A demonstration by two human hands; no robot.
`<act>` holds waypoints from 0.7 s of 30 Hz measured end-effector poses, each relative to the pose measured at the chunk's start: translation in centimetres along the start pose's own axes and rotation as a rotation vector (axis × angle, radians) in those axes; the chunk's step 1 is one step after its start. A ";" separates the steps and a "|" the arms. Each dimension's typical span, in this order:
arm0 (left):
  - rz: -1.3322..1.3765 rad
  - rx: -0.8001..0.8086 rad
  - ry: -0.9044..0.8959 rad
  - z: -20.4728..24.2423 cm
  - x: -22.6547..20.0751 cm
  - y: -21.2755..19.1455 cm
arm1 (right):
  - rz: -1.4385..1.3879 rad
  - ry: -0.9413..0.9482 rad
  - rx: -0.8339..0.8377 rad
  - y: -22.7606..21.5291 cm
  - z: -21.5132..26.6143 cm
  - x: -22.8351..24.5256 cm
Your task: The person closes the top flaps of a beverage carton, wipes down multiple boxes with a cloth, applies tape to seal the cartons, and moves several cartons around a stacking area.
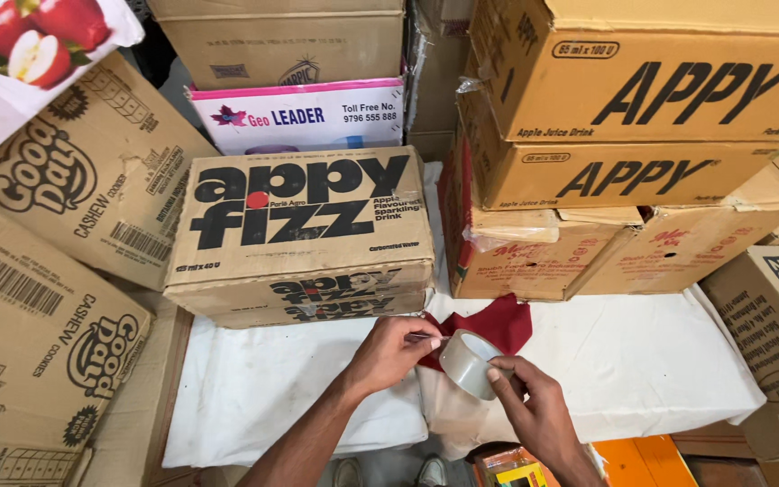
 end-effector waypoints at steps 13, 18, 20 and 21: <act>-0.630 0.065 -0.087 8.4 -5.2 -12.0 | 0.325 -0.289 0.160 12.6 1.7 11.0; -0.677 -0.036 -0.121 8.3 -7.5 -18.1 | 0.327 -0.228 0.089 15.1 1.0 15.0; -0.684 0.008 -0.147 8.1 -9.0 -19.0 | 0.297 -0.073 0.127 16.5 0.8 14.5; -0.682 0.045 -0.175 8.0 -9.6 -19.3 | 0.274 0.079 0.170 17.3 0.7 13.6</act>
Point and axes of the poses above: each hand's wrist, its own z-axis away from the middle knuckle, its own y-axis out of the palm, x = y × z, the point moved 9 cm from there along -z, towards the middle knuckle, and after that the axes turned 6 degrees about z, right-handed, at the moved point
